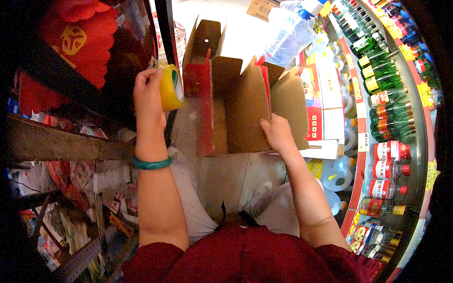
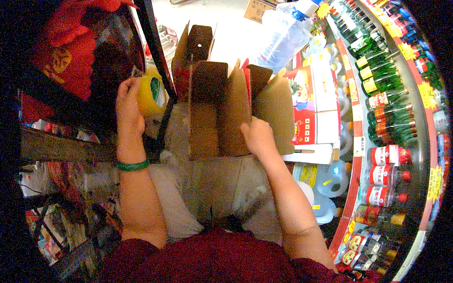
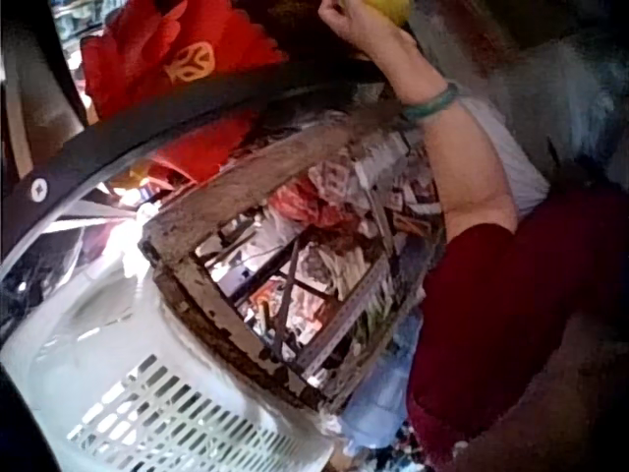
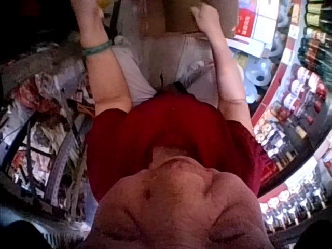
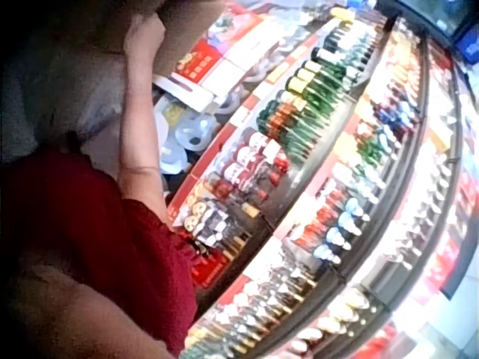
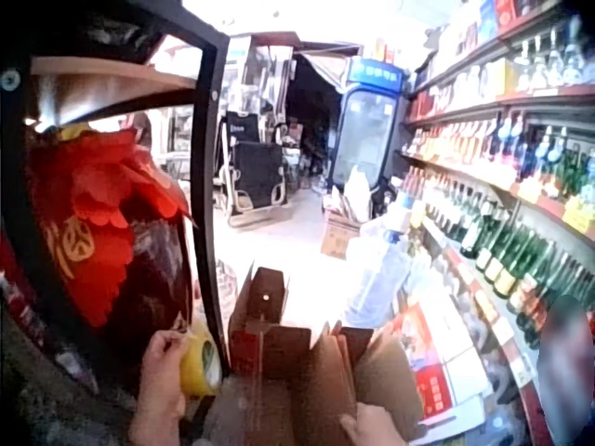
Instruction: The person sits on the floor in a store aisle and assembles red cardboard boxes. They fold the flaps, apply yellow tape to seal the boxes, and place the finished boxes on the floor beside them.
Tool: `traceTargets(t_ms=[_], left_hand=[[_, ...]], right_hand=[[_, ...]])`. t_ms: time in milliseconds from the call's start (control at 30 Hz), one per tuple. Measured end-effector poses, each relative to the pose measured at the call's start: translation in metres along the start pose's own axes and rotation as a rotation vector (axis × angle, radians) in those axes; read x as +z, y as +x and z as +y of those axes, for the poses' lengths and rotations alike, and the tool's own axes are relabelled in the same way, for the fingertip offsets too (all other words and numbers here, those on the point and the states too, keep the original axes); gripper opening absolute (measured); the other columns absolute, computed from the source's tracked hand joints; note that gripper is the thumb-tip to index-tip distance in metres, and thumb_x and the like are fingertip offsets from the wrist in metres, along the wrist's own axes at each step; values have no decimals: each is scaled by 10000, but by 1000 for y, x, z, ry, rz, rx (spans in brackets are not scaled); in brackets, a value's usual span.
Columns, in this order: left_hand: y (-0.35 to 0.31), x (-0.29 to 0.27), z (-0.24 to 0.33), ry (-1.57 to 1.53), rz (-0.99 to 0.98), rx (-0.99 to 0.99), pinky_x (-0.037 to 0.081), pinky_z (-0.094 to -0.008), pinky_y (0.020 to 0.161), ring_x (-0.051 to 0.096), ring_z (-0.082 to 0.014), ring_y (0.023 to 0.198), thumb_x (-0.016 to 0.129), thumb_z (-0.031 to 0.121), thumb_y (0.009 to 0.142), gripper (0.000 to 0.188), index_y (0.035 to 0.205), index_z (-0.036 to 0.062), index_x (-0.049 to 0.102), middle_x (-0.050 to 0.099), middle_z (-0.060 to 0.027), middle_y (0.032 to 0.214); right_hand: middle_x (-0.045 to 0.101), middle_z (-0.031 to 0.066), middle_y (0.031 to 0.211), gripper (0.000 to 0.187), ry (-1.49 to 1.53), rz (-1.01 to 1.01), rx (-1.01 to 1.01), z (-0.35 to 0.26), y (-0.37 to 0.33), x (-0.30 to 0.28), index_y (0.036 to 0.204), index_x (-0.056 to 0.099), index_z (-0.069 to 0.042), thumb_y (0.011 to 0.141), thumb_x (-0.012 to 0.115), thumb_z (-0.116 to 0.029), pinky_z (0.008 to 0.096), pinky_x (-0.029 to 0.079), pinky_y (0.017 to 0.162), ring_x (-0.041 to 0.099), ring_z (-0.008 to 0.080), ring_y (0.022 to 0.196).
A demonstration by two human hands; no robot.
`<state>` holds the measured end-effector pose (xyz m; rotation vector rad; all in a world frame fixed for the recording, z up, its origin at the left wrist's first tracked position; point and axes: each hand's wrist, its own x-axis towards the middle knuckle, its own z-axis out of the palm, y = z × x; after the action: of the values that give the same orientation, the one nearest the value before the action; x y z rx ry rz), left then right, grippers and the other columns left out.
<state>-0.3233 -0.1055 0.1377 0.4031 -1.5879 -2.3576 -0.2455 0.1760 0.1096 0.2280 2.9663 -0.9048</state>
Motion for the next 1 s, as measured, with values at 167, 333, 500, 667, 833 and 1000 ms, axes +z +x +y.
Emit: traceTargets(t_ms=[167, 333, 500, 667, 833, 1000], left_hand=[[3, -5, -3, 7, -13, -6, 463, -296, 746, 561, -165, 844, 573, 162, 866, 170, 1001, 67, 530, 582, -60, 926], [-3, 2, -3, -14, -26, -29, 444, -269, 729, 548, -146, 824, 567, 148, 865, 156, 985, 62, 517, 568, -65, 922], [-10, 12, -5, 68, -58, -26, 442, -269, 738, 546, -145, 837, 563, 146, 867, 156, 991, 64, 518, 566, -65, 941], [-12, 19, -10, 98, -80, -33, 439, -262, 748, 542, -143, 845, 566, 150, 868, 155, 990, 68, 518, 564, -66, 946], [-12, 26, -12, 84, -93, -66, 435, -258, 747, 536, -136, 853, 561, 138, 871, 133, 974, 66, 520, 563, -65, 951], [-14, 31, -16, 176, -72, -54, 433, -253, 733, 530, -125, 829, 562, 123, 869, 112, 957, 69, 518, 559, -49, 926]], right_hand=[[598, 277, 837, 315, -64, 33, 3, 15, 13, -24, 845, 607, 46, 800, 506, -250, 469, 451, 768, 574, 431, 854], [593, 276, 801, 291, -53, 35, 25, 36, 37, -41, 823, 608, 38, 779, 486, -222, 481, 445, 741, 571, 438, 801], [600, 272, 832, 303, -104, 155, -33, 45, 79, -36, 827, 612, 34, 780, 495, -241, 477, 451, 756, 578, 430, 824], [610, 263, 872, 323, -191, 204, 0, 58, 146, -19, 852, 629, 22, 782, 498, -265, 471, 456, 786, 585, 419, 860], [616, 242, 940, 339, -237, 117, 68, 56, 198, -11, 898, 633, 4, 776, 512, -287, 460, 459, 803, 586, 398, 904], [612, 234, 984, 354, -201, 143, 131, 48, 239, 8, 937, 630, -10, 769, 529, -304, 450, 455, 823, 585, 376, 935]])
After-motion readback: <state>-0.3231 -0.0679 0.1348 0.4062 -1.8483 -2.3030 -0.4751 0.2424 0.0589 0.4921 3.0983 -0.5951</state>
